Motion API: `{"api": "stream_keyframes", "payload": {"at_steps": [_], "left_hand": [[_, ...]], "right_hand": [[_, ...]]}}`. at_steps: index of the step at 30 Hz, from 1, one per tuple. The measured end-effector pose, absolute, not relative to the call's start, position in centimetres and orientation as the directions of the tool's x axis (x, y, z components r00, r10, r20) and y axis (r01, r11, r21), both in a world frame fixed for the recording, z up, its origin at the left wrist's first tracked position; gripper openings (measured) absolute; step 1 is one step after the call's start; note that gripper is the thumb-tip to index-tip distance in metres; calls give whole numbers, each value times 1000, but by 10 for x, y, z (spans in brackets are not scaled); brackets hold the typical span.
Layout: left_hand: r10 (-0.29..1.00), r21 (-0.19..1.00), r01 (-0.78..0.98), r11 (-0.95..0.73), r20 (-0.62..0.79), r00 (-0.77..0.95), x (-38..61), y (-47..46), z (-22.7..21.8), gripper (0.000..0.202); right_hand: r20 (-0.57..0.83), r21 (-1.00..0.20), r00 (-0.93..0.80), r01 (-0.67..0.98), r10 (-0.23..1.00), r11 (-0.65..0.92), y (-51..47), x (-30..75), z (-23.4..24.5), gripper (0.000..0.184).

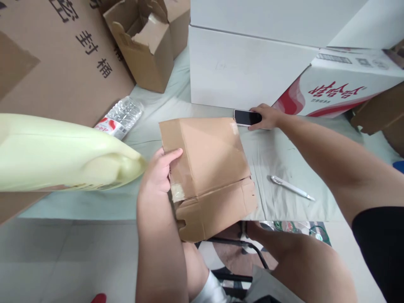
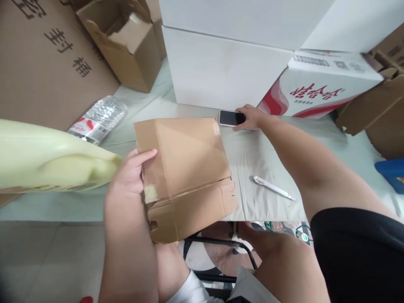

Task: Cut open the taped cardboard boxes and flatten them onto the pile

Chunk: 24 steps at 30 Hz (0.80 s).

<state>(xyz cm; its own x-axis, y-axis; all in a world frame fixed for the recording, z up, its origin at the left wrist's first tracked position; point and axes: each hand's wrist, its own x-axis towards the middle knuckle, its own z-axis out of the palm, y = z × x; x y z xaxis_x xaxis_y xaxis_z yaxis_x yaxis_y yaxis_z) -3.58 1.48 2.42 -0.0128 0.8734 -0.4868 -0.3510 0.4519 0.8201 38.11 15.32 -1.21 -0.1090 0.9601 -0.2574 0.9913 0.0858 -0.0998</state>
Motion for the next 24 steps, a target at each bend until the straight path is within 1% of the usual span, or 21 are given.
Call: {"api": "stream_keyframes", "payload": {"at_steps": [4, 11, 16, 19, 24], "left_hand": [[882, 822, -361, 441, -470, 8, -30, 11, 24, 39], [899, 821, -395, 413, -437, 31, -27, 9, 25, 43], [902, 827, -385, 409, -431, 34, -29, 8, 24, 43], [904, 835, -369, 408, -427, 32, -30, 8, 23, 41], [908, 847, -346, 404, -416, 43, -30, 9, 24, 46]], "right_hand": [[-317, -83, -78, 995, 945, 54, 150, 379, -8, 102], [-336, -36, -36, 999, 941, 26, 146, 377, -5, 103], [-340, -34, -23, 999, 940, 12, 149, 377, -7, 105], [-347, -32, -37, 999, 937, 27, 155, 379, -9, 105], [-360, -15, -48, 999, 932, 46, 163, 381, -8, 106]]}}
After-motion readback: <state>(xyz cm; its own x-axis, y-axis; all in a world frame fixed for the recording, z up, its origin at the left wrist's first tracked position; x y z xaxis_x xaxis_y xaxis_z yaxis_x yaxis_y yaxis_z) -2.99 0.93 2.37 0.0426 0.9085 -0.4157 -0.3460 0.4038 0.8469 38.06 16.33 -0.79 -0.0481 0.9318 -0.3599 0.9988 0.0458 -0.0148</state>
